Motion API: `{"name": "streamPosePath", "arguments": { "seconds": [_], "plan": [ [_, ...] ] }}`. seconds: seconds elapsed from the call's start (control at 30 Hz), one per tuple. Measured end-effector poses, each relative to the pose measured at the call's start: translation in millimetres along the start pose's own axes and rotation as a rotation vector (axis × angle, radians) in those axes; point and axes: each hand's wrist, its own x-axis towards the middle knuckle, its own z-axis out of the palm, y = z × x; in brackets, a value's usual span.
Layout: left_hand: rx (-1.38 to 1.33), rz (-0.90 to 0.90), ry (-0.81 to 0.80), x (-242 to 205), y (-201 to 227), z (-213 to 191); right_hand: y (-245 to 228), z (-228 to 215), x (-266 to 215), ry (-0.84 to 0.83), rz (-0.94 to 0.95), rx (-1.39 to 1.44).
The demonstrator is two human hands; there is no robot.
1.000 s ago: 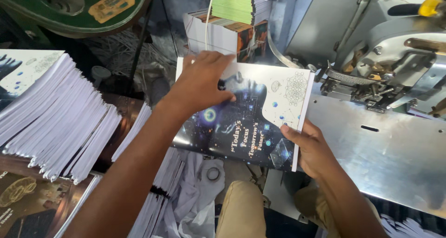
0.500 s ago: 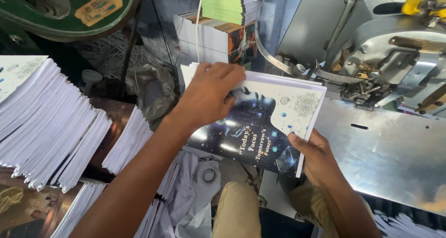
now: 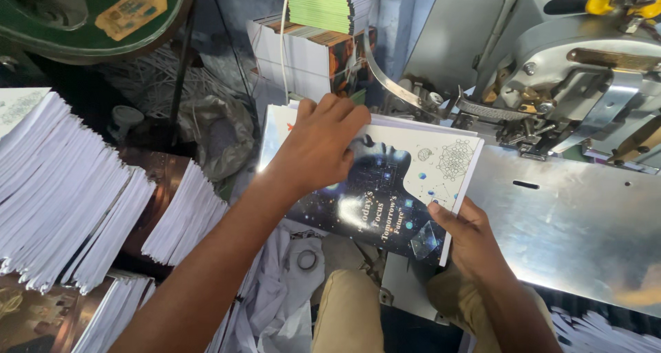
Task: The person repeatedly picks up a book, places it under a binding machine, and operates the machine to stitch the spine. The person then removes the book and places it on a stack, repeating the process for multiple books.
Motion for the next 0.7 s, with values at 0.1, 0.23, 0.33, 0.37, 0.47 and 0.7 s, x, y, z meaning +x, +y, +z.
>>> {"name": "streamPosePath", "arguments": {
  "seconds": [0.1,0.23,0.33,0.37,0.47,0.7],
  "plan": [
    [-0.025,-0.028,-0.01,5.0,1.2,-0.3,-0.5,1.0,0.5,0.005,-0.026,0.019],
    [0.005,-0.156,-0.071,6.0,-6.4,-7.3,-2.9,4.4,0.3,0.054,0.021,0.032],
    [0.036,-0.292,-0.167,3.3,-27.8,-17.5,-4.7,4.6,-1.1,0.07,0.038,0.06],
    [0.025,-0.313,-0.171,0.6,-37.0,-21.2,-5.3,3.8,-0.7,0.073,0.037,0.052],
    [-0.172,-0.536,-0.181,-13.4,-60.0,-23.5,-4.8,3.1,0.3,0.067,0.033,0.023],
    [-0.8,-0.677,0.026,-43.0,-91.0,0.0,-1.7,1.8,1.3,0.037,0.078,-0.029]
  ]
}}
